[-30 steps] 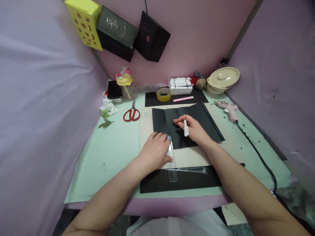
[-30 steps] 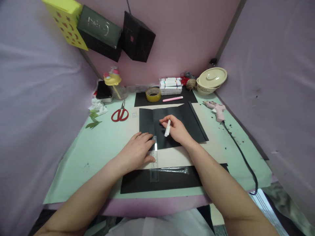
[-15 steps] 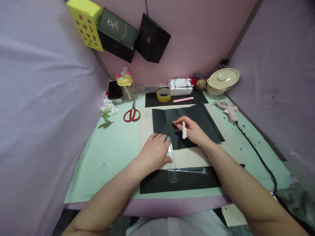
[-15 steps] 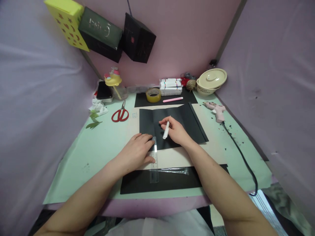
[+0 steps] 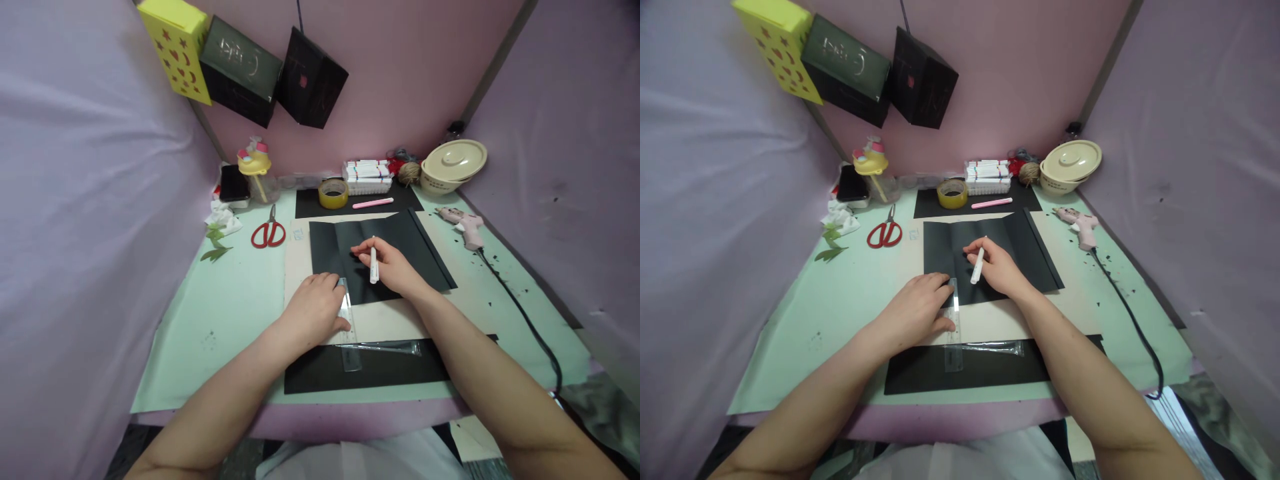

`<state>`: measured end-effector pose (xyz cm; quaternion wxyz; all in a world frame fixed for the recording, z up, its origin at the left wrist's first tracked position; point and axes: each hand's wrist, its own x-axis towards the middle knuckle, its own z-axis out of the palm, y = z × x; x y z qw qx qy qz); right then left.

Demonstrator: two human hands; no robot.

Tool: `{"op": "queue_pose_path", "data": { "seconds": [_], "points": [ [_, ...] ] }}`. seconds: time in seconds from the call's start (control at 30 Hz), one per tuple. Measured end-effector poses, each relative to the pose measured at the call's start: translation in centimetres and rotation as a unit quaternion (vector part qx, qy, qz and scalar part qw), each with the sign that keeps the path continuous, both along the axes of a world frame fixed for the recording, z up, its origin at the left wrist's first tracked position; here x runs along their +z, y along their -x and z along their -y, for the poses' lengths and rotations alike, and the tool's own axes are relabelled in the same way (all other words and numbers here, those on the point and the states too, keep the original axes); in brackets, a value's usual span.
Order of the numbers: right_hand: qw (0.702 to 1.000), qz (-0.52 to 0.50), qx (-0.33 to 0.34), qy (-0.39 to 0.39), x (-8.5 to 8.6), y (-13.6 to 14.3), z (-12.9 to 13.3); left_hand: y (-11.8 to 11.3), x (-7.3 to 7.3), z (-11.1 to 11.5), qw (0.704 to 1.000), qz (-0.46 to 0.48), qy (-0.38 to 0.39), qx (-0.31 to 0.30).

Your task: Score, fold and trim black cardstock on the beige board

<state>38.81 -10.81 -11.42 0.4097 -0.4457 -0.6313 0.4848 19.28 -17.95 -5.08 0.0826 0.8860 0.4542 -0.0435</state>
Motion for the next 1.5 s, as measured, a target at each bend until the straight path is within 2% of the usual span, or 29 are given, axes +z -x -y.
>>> {"op": "queue_pose_path", "data": {
  "seconds": [1.5],
  "points": [
    [0.999, 0.044, 0.001, -0.008, 0.17, -0.11, 0.29, -0.08, 0.00, 0.08, 1.000, -0.002, 0.004, 0.001]
  ]
}}
